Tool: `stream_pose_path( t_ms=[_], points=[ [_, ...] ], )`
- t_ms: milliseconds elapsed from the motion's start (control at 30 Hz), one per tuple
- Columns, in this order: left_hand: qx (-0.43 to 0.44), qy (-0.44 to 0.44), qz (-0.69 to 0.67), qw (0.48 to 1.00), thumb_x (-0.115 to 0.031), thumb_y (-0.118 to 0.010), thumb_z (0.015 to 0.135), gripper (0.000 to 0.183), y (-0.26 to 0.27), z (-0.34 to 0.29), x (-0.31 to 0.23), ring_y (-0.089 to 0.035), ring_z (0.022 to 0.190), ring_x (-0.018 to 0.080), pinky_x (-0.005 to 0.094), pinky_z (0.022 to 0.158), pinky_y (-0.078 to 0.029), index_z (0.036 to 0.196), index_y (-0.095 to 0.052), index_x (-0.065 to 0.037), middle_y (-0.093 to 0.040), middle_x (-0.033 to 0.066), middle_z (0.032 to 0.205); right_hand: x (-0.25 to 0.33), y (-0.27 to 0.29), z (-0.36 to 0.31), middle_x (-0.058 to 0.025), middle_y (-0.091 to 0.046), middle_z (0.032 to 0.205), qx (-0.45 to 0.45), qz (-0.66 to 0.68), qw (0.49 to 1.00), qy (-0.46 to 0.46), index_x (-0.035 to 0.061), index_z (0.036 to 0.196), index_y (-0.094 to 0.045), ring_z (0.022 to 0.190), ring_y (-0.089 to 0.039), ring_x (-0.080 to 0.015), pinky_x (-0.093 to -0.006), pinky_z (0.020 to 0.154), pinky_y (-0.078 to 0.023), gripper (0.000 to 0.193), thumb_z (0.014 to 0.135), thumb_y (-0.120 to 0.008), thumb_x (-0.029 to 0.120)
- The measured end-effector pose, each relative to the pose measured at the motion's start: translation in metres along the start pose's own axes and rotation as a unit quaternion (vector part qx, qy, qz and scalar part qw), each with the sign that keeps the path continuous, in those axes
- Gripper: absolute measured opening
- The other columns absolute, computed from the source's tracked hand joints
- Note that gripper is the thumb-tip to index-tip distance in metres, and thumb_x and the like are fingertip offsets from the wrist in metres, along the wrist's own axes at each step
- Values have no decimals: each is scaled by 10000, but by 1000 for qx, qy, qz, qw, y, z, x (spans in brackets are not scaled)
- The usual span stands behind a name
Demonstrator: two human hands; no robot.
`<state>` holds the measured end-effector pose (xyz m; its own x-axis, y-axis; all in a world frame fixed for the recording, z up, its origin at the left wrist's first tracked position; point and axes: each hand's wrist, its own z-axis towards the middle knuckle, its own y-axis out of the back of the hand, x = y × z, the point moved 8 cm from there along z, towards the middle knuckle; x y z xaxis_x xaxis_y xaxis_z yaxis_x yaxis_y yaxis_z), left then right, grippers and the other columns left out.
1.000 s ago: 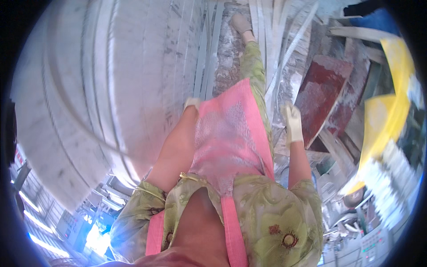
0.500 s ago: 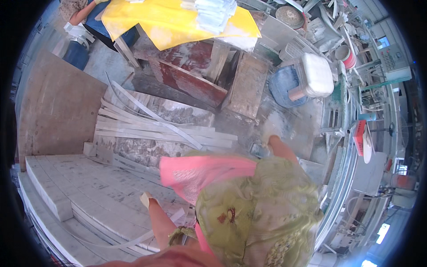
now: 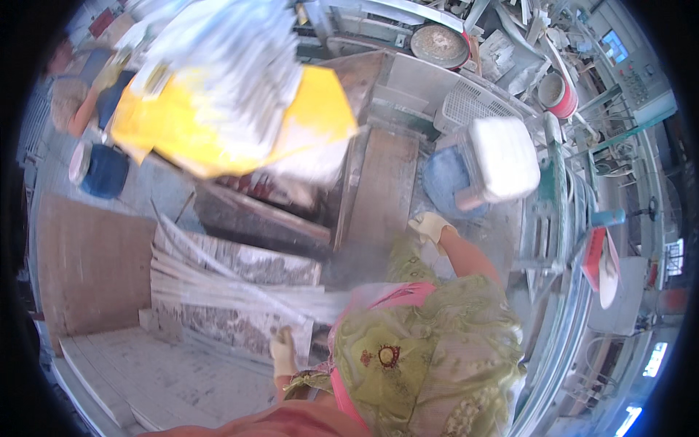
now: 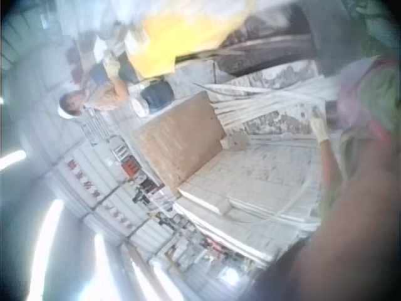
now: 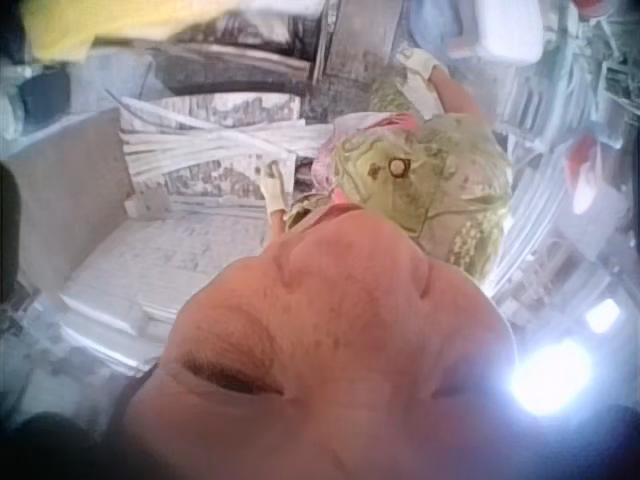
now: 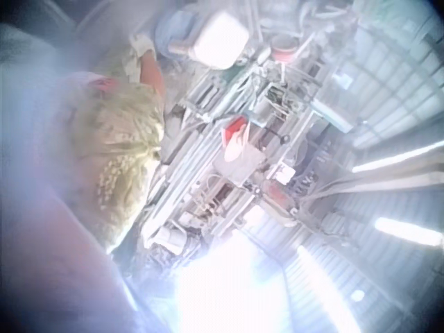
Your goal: The person repeatedly picks up stacks of white rectangular items from a yellow tray and places them onto a larger pile. The person also handles a white plastic basket, moving it aside to access the workspace.
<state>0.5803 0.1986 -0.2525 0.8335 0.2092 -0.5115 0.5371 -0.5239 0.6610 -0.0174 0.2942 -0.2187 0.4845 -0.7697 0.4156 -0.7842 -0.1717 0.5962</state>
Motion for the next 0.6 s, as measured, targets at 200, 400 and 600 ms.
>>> stream_pose_path(
  t_ms=[200, 400, 600],
  points=[
    [183, -175, -194, 948, -223, -565, 1041, 323, -122, 16, -357, -668, 1030, 194, 338, 917, -523, 1243, -689, -4, -735, 151, 1119, -47, 121, 89, -132, -718, 804, 4, 185, 983, -18, 1, 1119, -692, 665, -679, -219, -384, 651, -535, 460, 967, -589, 423],
    [188, -362, -164, 898, -80, -486, 1034, 334, -89, 50, -608, -656, 975, 137, 275, 891, -515, 1297, -645, 50, -724, 83, 1072, -40, 237, 119, -104, -716, 806, -40, 249, 966, 50, -13, 1127, -697, 646, -674, -177, -348, 567, -529, 428, 967, -625, 377],
    [212, -344, -212, 890, -97, -507, 1038, 343, -71, 69, -687, -653, 1178, 201, 312, 1030, -478, 1323, -638, 43, -714, 155, 1240, -59, 374, 180, -222, -739, 1100, -194, 124, 970, 81, -40, 1301, -640, 919, -740, -302, -391, 841, -582, 575, 878, -758, 332]
  ],
)
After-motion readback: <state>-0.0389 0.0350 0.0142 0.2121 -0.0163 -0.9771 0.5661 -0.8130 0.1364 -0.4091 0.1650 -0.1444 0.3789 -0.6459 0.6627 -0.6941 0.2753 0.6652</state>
